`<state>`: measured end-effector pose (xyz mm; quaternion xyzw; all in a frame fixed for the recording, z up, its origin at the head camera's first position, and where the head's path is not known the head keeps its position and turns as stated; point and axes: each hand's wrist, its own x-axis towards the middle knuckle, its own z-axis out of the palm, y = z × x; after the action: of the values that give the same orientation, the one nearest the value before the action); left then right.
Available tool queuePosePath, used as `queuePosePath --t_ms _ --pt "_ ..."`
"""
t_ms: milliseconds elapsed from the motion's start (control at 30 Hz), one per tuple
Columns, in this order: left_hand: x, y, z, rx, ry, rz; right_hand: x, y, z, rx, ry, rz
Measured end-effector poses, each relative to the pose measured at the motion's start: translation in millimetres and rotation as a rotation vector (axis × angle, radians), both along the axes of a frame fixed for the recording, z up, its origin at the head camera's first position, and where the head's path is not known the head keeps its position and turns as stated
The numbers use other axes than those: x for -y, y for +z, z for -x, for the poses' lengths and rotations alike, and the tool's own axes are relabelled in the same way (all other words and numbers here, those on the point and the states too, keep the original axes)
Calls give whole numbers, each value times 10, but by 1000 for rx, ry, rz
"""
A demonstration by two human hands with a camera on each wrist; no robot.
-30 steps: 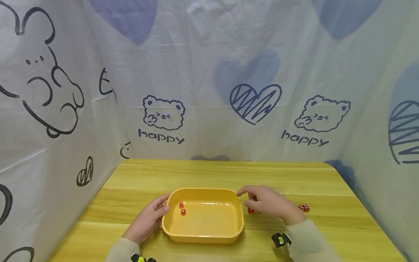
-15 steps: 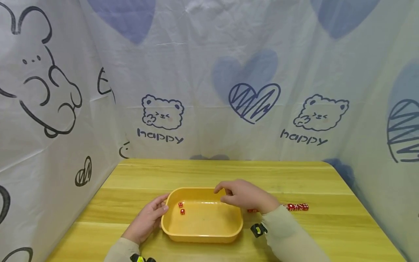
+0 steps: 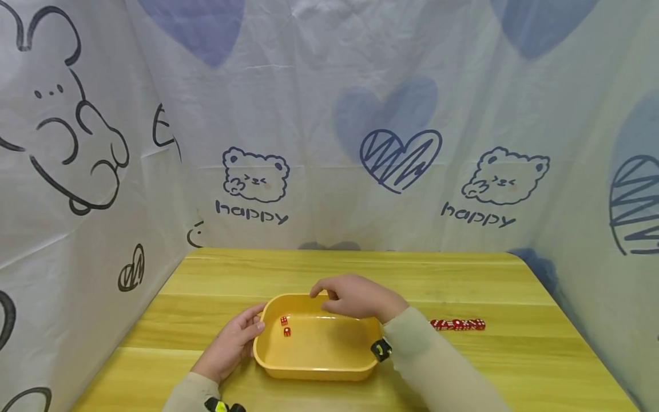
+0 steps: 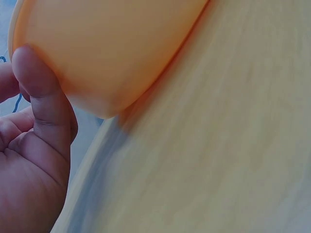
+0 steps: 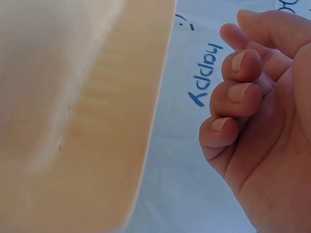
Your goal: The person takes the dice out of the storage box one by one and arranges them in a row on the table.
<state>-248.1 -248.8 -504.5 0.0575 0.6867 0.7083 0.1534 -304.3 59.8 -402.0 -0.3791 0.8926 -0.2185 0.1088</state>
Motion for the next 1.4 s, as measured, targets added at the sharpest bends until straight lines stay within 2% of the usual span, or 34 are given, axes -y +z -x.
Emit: queuePosePath --t_ms 200,433,667,867,1233,1400 --pt "6 1 -1 -3 -2 7 207 -79 67 16 43 -23" --pt "16 7 2 -4 -20 0 414 -222 122 35 51 -74" --pt "18 6 10 -1 -31 -8 549 -407 169 54 75 -114" --pt "24 -1 11 -5 -39 -14 670 -495 204 75 90 -126" --pt "26 -25 14 -2 -34 -29 752 -680 217 152 75 -128" --pt "30 -23 20 -5 -32 -25 730 -706 219 123 97 -136"
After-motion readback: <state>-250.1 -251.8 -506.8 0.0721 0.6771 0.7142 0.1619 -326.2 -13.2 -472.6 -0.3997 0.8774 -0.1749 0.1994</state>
